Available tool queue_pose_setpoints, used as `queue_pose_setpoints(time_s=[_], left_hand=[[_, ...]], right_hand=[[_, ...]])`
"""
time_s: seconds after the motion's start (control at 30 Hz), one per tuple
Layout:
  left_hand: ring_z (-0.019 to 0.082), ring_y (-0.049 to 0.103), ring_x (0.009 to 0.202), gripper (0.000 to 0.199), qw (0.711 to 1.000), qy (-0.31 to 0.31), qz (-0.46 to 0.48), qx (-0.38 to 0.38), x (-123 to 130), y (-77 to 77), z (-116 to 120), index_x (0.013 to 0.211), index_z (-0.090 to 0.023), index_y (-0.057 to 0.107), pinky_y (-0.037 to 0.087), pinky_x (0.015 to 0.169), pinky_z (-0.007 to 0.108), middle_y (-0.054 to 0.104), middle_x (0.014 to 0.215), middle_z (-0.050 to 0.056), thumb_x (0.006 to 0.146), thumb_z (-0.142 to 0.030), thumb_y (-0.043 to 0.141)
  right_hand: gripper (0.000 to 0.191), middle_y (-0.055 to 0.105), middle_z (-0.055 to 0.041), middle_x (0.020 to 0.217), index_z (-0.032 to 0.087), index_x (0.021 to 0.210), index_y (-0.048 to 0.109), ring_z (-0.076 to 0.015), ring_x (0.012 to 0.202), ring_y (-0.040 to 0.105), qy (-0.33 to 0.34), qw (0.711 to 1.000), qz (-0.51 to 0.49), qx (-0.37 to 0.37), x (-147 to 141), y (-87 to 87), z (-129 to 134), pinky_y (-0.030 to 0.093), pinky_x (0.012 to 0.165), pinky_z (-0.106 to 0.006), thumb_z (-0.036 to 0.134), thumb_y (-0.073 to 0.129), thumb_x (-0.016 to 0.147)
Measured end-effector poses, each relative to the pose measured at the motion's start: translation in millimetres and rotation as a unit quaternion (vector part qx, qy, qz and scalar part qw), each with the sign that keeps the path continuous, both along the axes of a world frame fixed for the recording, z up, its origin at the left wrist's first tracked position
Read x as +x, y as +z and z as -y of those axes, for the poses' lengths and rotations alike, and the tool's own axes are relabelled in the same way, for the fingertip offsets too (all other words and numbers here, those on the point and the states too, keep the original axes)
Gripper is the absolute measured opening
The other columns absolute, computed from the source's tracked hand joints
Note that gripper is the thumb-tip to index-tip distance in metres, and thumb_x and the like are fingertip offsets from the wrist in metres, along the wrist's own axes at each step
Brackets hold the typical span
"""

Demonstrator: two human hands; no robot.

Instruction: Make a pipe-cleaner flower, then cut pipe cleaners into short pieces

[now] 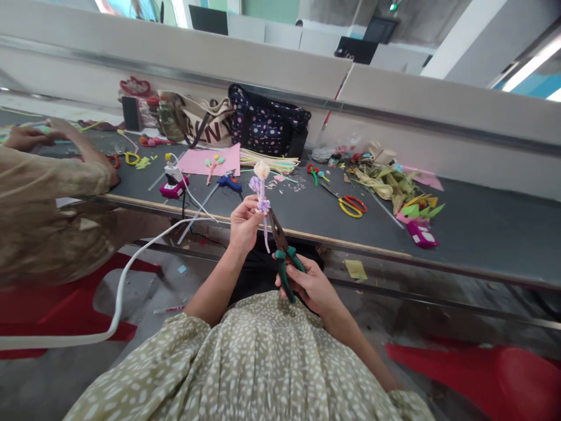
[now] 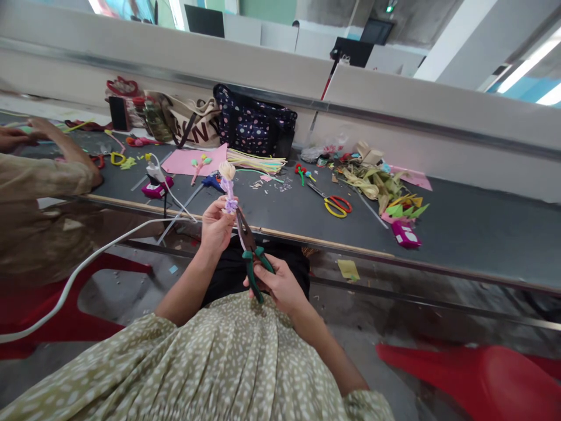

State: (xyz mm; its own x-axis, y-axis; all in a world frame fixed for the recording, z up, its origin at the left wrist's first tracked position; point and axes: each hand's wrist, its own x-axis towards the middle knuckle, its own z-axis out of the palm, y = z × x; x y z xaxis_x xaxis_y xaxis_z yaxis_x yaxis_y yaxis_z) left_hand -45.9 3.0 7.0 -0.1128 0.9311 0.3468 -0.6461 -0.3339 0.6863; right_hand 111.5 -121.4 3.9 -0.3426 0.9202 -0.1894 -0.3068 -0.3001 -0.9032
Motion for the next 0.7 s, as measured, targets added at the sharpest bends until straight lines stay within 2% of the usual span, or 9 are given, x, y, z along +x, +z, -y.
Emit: queue_pose_setpoints(time_s=[0.2, 0.37, 0.57, 0.7], left_hand=[[0.012, 0.063, 0.087, 0.023, 0.999, 0.028, -0.025, 0.027, -1.0, -3.0, -2.2, 0.07, -0.02, 0.068, 0.05, 0.068, 0.02, 0.061, 0.098, 0.002, 0.059, -0.022, 0.088], [0.011, 0.062, 0.083, 0.02, 0.998, 0.043, -0.042, 0.03, -1.6, -3.4, -2.1, 0.071, -0.02, 0.07, 0.051, 0.067, 0.02, 0.061, 0.099, 0.003, 0.062, -0.023, 0.087], [0.008, 0.06, 0.074, 0.023, 0.999, 0.03, -0.009, 0.014, -1.7, -2.0, -4.4, 0.074, -0.019, 0.07, 0.052, 0.066, 0.02, 0.062, 0.099, 0.001, 0.06, -0.024, 0.088], [0.006, 0.058, 0.066, 0.027, 0.999, 0.028, 0.019, -0.016, -1.0, -5.5, -10.1, 0.074, -0.018, 0.069, 0.051, 0.063, 0.019, 0.065, 0.088, 0.0, 0.059, -0.026, 0.089]], right_hand=[[0.04, 0.069, -0.0026, 0.071, 0.018, 0.114, 0.065, -0.0129, 0.051, 0.062, -0.015, 1.0, 0.022, 0.007, -0.6, -2.4, -0.7, 0.05, 0.051, -0.025, 0.041, 0.071, 0.083], [0.036, 0.07, -0.0031, 0.072, 0.017, 0.109, 0.066, -0.0129, 0.052, 0.062, -0.045, 0.998, 0.039, 0.024, -3.1, -1.5, -1.1, 0.051, 0.051, -0.025, 0.04, 0.072, 0.082], [0.041, 0.074, -0.0063, 0.079, 0.018, 0.114, 0.062, -0.0183, 0.061, 0.07, 0.025, 0.999, -0.009, -0.018, 2.5, -0.7, -1.4, 0.055, 0.059, -0.029, 0.041, 0.072, 0.082], [0.044, 0.074, -0.0076, 0.081, 0.017, 0.12, 0.06, -0.0197, 0.062, 0.072, 0.045, 0.998, -0.037, -0.026, 5.9, -4.5, -2.3, 0.055, 0.06, -0.029, 0.039, 0.071, 0.083]])
